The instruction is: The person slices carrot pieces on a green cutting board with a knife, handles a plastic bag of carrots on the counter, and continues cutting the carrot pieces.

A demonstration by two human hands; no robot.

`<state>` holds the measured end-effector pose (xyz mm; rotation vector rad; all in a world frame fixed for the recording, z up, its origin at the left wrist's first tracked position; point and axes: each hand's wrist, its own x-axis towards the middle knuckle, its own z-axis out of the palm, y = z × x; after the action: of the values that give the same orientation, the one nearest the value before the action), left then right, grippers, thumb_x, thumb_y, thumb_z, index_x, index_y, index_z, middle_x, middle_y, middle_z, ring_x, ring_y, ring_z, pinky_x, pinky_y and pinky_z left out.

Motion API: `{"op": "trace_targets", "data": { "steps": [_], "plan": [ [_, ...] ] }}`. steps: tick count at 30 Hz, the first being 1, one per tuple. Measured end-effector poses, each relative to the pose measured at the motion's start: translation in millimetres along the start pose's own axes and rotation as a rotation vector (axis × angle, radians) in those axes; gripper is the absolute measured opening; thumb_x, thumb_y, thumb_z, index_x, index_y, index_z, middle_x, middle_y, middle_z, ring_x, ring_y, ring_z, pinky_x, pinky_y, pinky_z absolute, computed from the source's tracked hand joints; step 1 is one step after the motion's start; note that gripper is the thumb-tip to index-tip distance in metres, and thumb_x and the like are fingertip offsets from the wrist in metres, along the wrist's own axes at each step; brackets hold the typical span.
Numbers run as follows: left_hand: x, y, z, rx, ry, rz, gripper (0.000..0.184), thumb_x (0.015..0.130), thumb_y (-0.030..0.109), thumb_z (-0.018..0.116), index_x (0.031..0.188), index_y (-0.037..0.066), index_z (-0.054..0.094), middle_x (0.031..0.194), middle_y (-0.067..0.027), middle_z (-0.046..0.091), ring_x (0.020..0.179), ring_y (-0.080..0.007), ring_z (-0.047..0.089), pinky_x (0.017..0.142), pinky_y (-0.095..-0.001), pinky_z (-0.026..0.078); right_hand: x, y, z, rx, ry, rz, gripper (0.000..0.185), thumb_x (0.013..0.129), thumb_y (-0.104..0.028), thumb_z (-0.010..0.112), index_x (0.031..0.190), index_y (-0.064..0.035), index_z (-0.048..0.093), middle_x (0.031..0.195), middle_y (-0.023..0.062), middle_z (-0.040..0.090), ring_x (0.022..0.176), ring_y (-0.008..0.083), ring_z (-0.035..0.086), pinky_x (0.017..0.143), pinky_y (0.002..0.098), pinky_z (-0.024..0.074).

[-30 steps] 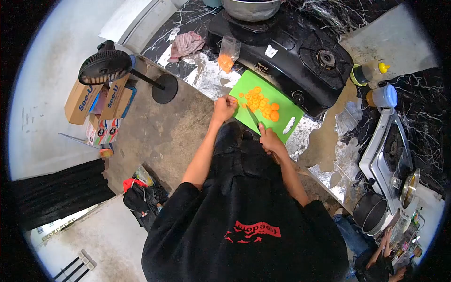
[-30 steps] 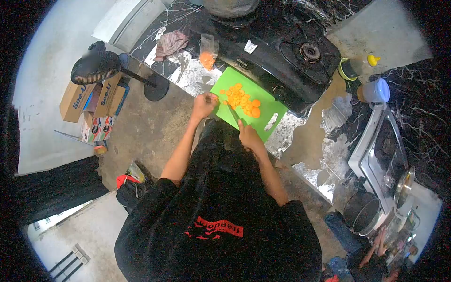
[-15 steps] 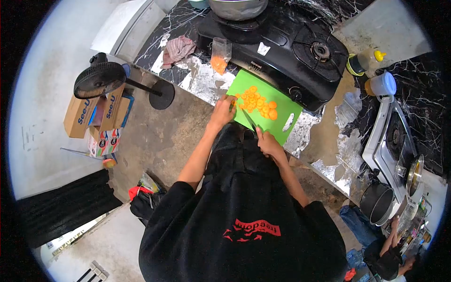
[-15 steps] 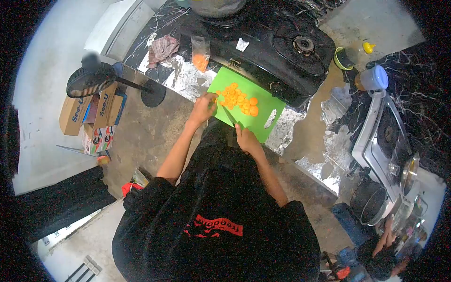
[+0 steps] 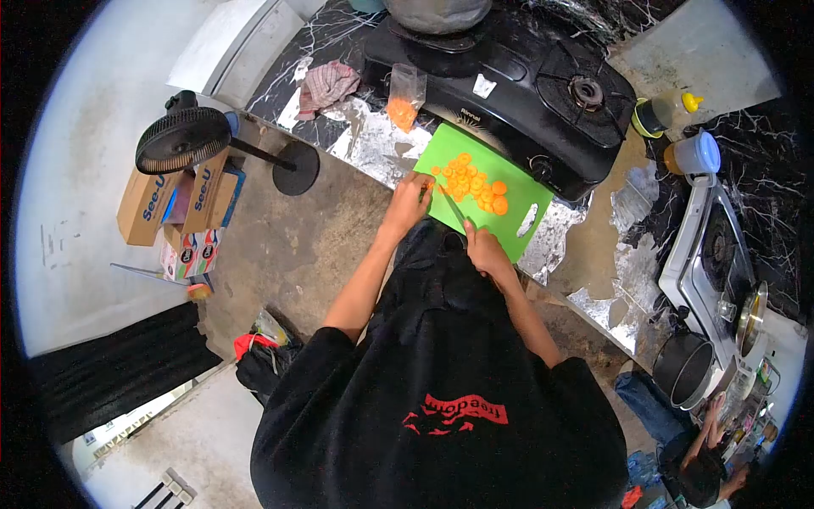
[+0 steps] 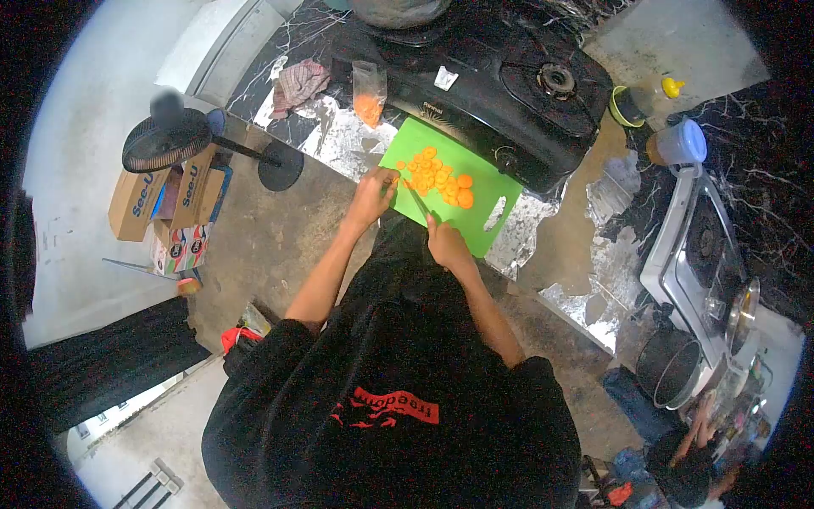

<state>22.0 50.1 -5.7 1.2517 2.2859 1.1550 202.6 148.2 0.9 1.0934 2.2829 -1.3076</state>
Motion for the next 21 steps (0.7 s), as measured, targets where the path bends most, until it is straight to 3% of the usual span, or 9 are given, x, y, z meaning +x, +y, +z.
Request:
{"op": "trace_targets", "data": {
  "steps": [5, 8, 10, 15, 20, 21],
  "plan": [
    [-0.8, 10.8, 6.3, -0.006, 0.091, -0.162, 0.023, 0.073, -0.004, 0.063, 0.096, -0.004, 0.061, 0.091, -0.0221, 0.060, 0.082, -0.0359, 0.063, 0.071, -0.0396, 0.050, 3.0, -8.3, -1.3, -0.006, -0.021, -0.026, 0.068, 0.097, -0.045, 0.027, 0.072, 0.0112, 0.058, 0.068, 0.0320, 0.059, 0.070, 0.0475, 0.060, 0.067, 0.0537, 0.0477],
    [-3.0, 8.6, 13.9, -0.012, 0.198, -0.189, 0.019, 0.074, -0.003, 0.063, 0.093, -0.006, 0.062, 0.085, -0.0217, 0.062, 0.078, -0.0339, 0.065, 0.068, -0.0379, 0.051, -5.2, -25.2, -12.3, 0.040, -0.127, 0.064, 0.069, 0.097, -0.045, 0.025, 0.071, 0.0108, 0.057, 0.059, 0.0272, 0.058, 0.060, 0.0425, 0.061, 0.062, 0.0510, 0.0492],
    [-3.2, 7.2, 15.4, -0.019, 0.206, -0.199, 0.018, 0.074, -0.003, 0.063, 0.092, -0.006, 0.063, 0.083, -0.0215, 0.063, 0.076, -0.0331, 0.065, 0.067, -0.0370, 0.052, -1.6, -16.8, -5.0, 0.130, -0.106, 0.004, 0.069, 0.097, -0.047, 0.026, 0.056, 0.0041, 0.044, 0.040, 0.0118, 0.044, 0.031, 0.0236, 0.048, 0.031, 0.0370, 0.0396],
    [-4.1, 7.4, 17.8, -0.023, 0.280, -0.181, 0.016, 0.075, -0.004, 0.061, 0.091, -0.007, 0.063, 0.079, -0.0205, 0.064, 0.073, -0.0308, 0.066, 0.067, -0.0349, 0.052, -2.3, -7.7, -1.5, 0.181, -0.108, 0.007, 0.067, 0.097, -0.049, 0.027, 0.057, 0.0018, 0.044, 0.041, 0.0101, 0.043, 0.030, 0.0213, 0.045, 0.030, 0.0349, 0.0377],
    [-3.4, 13.4, 13.1, -0.046, 0.186, -0.303, 0.023, 0.074, 0.000, 0.063, 0.096, -0.008, 0.064, 0.084, -0.0219, 0.066, 0.080, -0.0273, 0.068, 0.072, -0.0336, 0.053, 3.2, 4.7, 1.5, 0.184, -0.069, 0.001, 0.068, 0.097, -0.050, 0.026, 0.057, 0.0018, 0.045, 0.042, 0.0090, 0.042, 0.031, 0.0207, 0.045, 0.030, 0.0351, 0.0371],
    [-3.8, 11.7, 13.9, -0.046, 0.187, -0.302, 0.023, 0.074, 0.000, 0.063, 0.096, -0.008, 0.064, 0.084, -0.0219, 0.066, 0.080, -0.0273, 0.068, 0.072, -0.0336, 0.053, -0.4, -2.3, -4.1, 0.163, -0.106, 0.036, 0.069, 0.097, -0.048, 0.024, 0.062, 0.0052, 0.049, 0.045, 0.0142, 0.047, 0.037, 0.0273, 0.051, 0.040, 0.0396, 0.0433]
  ]
}}
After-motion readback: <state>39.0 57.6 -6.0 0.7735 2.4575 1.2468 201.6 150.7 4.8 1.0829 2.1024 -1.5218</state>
